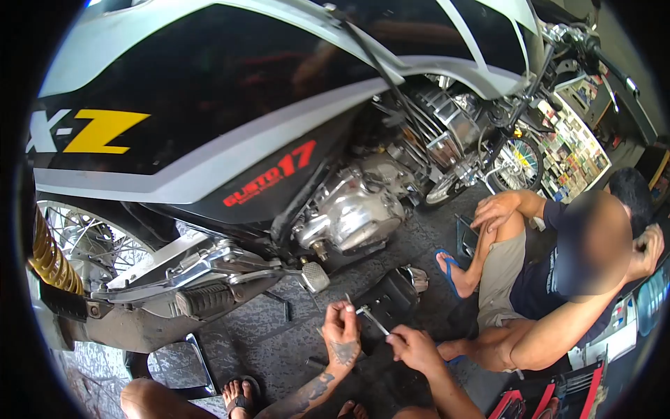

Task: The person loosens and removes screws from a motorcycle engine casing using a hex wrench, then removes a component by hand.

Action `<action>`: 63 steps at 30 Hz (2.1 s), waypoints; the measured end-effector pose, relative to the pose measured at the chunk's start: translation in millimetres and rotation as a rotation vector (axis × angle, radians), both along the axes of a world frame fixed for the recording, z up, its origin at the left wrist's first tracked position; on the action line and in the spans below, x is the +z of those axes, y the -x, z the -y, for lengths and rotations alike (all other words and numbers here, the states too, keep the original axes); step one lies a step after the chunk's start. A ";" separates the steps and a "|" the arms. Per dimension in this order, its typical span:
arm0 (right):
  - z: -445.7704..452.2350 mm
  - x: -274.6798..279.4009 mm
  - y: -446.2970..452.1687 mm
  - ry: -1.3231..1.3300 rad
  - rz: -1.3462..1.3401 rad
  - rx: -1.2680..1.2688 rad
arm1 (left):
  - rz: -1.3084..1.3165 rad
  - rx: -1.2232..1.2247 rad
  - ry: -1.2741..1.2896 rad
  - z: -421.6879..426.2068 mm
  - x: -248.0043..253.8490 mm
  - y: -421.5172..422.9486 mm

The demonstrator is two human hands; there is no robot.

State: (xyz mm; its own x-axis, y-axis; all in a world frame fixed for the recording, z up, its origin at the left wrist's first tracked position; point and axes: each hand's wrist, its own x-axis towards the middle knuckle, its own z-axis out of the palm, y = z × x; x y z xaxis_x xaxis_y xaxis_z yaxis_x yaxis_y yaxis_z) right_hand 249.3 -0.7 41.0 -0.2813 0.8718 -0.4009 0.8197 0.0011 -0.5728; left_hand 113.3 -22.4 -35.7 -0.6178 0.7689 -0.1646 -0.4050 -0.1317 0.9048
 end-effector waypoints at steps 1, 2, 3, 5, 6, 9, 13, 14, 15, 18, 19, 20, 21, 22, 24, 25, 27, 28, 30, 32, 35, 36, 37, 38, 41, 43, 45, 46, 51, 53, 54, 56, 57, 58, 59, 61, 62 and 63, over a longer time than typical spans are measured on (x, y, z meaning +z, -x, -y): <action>-0.5 -8.6 -16.9 0.001 -0.034 -0.094 | -0.075 -0.032 0.041 2.1 -18.8 -14.3; -0.5 -20.7 -35.1 0.001 -0.068 -0.188 | -0.151 -0.064 0.080 4.1 -37.7 -27.8; 0.7 -29.8 -45.2 0.001 -0.075 -0.196 | -0.158 -0.072 0.079 5.1 -63.1 -39.6; -3.8 -40.5 -58.0 -0.020 -0.176 -0.308 | -0.347 -0.242 0.378 -1.7 -105.8 -55.4; -5.6 -40.7 -57.3 -0.022 -0.186 -0.303 | -0.356 -0.235 0.376 -7.2 -109.9 -57.1; -11.5 -42.7 -41.3 -0.049 -0.322 -0.240 | -0.578 -0.524 0.682 -32.0 -129.3 -56.9; -27.2 -46.8 -21.2 -0.109 -0.374 -0.125 | -0.771 -0.439 0.577 -36.0 -117.8 -53.8; -29.8 -39.7 -15.7 -0.111 -0.384 -0.116 | -0.778 -0.426 0.579 -36.4 -111.4 -51.8; -26.3 -16.2 -1.1 -0.173 -0.407 -0.005 | -0.406 -0.330 0.322 -35.4 -96.4 -48.0; -21.5 30.8 43.5 -0.446 -0.469 0.235 | 0.266 -0.087 -0.132 -16.7 16.6 -15.9; -21.2 41.4 58.8 -0.472 -0.534 0.260 | 0.219 -0.023 -0.241 -17.7 39.0 0.6; -23.9 49.6 72.5 -0.485 -0.510 0.275 | 0.226 0.012 -0.288 -22.0 58.4 14.8; -27.3 52.0 86.5 -0.470 -0.516 0.239 | 0.127 -0.003 -0.315 -25.2 70.9 29.1; -31.7 53.0 99.0 -0.458 -0.522 0.209 | 0.114 -0.015 -0.222 -28.3 86.0 43.8; -41.1 56.5 118.6 -0.494 -0.518 0.194 | 0.099 -0.004 -0.272 -48.4 90.0 58.4; -43.8 58.6 124.9 -0.521 -0.515 0.174 | 0.168 -0.002 -0.330 -53.5 89.6 64.4; -42.5 62.7 129.9 -0.507 -0.464 0.171 | 0.186 -0.033 -0.293 -49.7 90.4 74.2; -41.0 63.7 130.5 -0.484 -0.415 0.159 | 0.201 -0.069 -0.245 -47.1 90.2 76.6; -37.8 63.4 129.7 -0.475 -0.423 0.152 | 0.198 -0.071 -0.230 -44.6 88.8 77.7; -35.3 61.4 129.0 -0.464 -0.433 0.154 | 0.105 -0.062 -0.213 -43.6 85.7 77.4; -35.2 53.2 129.4 -0.487 -0.426 0.163 | 0.123 -0.052 -0.196 -40.8 89.2 78.5; -36.8 49.4 129.4 -0.447 -0.450 0.144 | 0.115 -0.061 -0.179 -40.9 88.3 79.0; -37.5 47.7 129.1 -0.407 -0.473 0.122 | 0.120 -0.060 -0.181 -41.3 86.6 80.2; -37.7 48.4 128.7 -0.408 -0.468 0.125 | 0.092 -0.074 -0.178 -42.4 84.6 82.4; -40.0 48.9 130.4 -0.227 -0.638 0.066 | 0.081 -0.106 -0.165 -44.3 87.0 87.4; -42.4 46.3 135.3 -0.213 -0.701 0.090 | 0.142 -0.149 -0.154 -43.2 100.0 94.4; -40.9 46.3 134.5 -0.226 -0.701 0.095 | 0.147 -0.152 -0.183 -43.6 98.7 93.6; -40.0 46.0 134.3 -0.236 -0.698 0.104 | 0.156 -0.149 -0.211 -43.4 96.5 93.0; -36.0 43.4 130.8 -0.221 -0.633 0.059 | 0.150 -0.153 -0.181 -40.7 86.9 88.2; -36.8 43.1 130.5 -0.227 -0.644 0.058 | 0.169 -0.166 -0.199 -40.1 89.9 90.8; -37.7 44.0 130.4 -0.213 -0.641 0.060 | 0.170 -0.168 -0.200 -40.4 89.1 90.9; -37.1 44.0 131.3 -0.199 -0.638 0.060 | 0.121 -0.127 -0.180 -40.9 86.9 90.3; -36.1 43.3 133.8 -0.293 -0.569 0.093 | 0.141 -0.108 -0.203 -41.2 88.8 89.9; -35.0 42.8 134.0 -0.384 -0.497 0.123 | 0.162 -0.091 -0.223 -40.5 91.8 89.0; -34.6 42.4 132.3 -0.382 -0.494 0.118 | 0.186 -0.102 -0.217 -39.1 95.0 90.5; -36.0 42.5 130.6 -0.241 -0.619 0.095 | 0.180 -0.104 -0.233 -41.2 94.5 90.8; -37.7 43.2 130.7 -0.173 -0.681 0.088 | 0.177 -0.105 -0.234 -42.3 96.7 91.6; -40.0 43.9 129.6 0.022 -0.840 0.038 | 0.176 -0.102 -0.236 -42.7 96.8 94.2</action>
State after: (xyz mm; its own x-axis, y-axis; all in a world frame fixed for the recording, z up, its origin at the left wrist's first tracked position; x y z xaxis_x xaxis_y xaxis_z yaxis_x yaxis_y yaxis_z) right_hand 119.8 39.3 84.9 -0.5232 0.8499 -0.0622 0.1207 0.0017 -0.9927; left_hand 19.1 20.3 61.1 -0.5133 0.8552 -0.0719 -0.5750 -0.2805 0.7686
